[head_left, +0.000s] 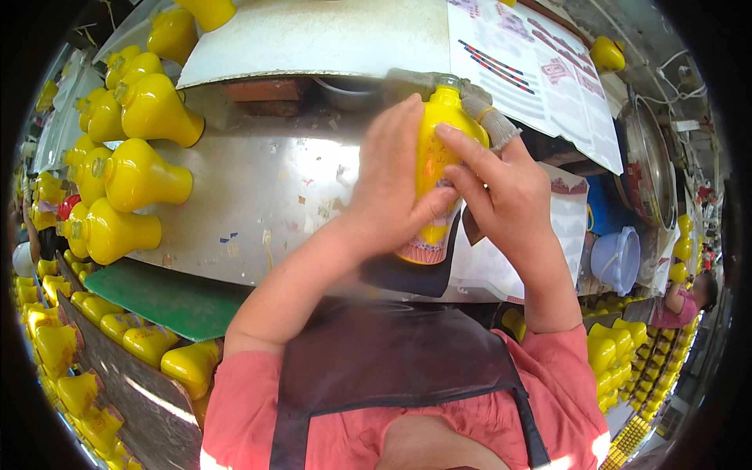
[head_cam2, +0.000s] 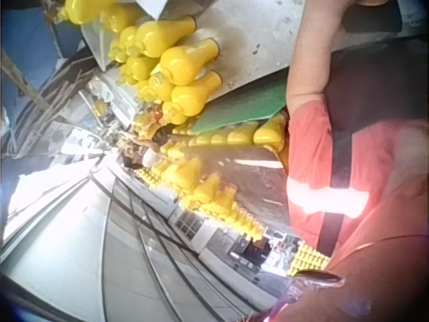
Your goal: The person applies small decorative stickers to the surface of yellow ceramic vases. They pick up each vase, place stickers on the body, smooth them down, and set the vase aside. The process is repeated for several vases in a row.
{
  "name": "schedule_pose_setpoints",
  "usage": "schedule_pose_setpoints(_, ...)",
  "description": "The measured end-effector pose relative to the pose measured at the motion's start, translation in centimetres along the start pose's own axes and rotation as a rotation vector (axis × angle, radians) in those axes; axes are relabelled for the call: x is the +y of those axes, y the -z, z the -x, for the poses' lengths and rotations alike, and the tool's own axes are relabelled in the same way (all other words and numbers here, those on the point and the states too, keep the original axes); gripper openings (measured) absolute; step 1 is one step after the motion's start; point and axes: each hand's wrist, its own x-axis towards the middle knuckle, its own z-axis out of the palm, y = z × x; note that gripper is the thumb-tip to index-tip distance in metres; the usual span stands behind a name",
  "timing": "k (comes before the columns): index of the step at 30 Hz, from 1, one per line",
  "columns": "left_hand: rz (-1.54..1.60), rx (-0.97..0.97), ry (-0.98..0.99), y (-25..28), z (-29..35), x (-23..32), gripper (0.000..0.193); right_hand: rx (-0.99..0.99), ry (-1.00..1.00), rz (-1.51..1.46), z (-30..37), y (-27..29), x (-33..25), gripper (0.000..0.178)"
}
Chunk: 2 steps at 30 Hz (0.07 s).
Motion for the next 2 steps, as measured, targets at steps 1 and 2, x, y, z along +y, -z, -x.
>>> schedule_pose_setpoints(1, -0.007, -0.007, -0.005, 0.01, 0.01, -0.04, 0.098, 0.013, -0.014, -0.022, -0.19, 0.00, 0.00, 0.046)
schedule_pose_setpoints(2, -0.015, -0.014, -0.011, 0.05, -0.04, -0.12, 0.100, 0.009, -0.036, -0.036, -0.54, -0.11, 0.18, 0.047)
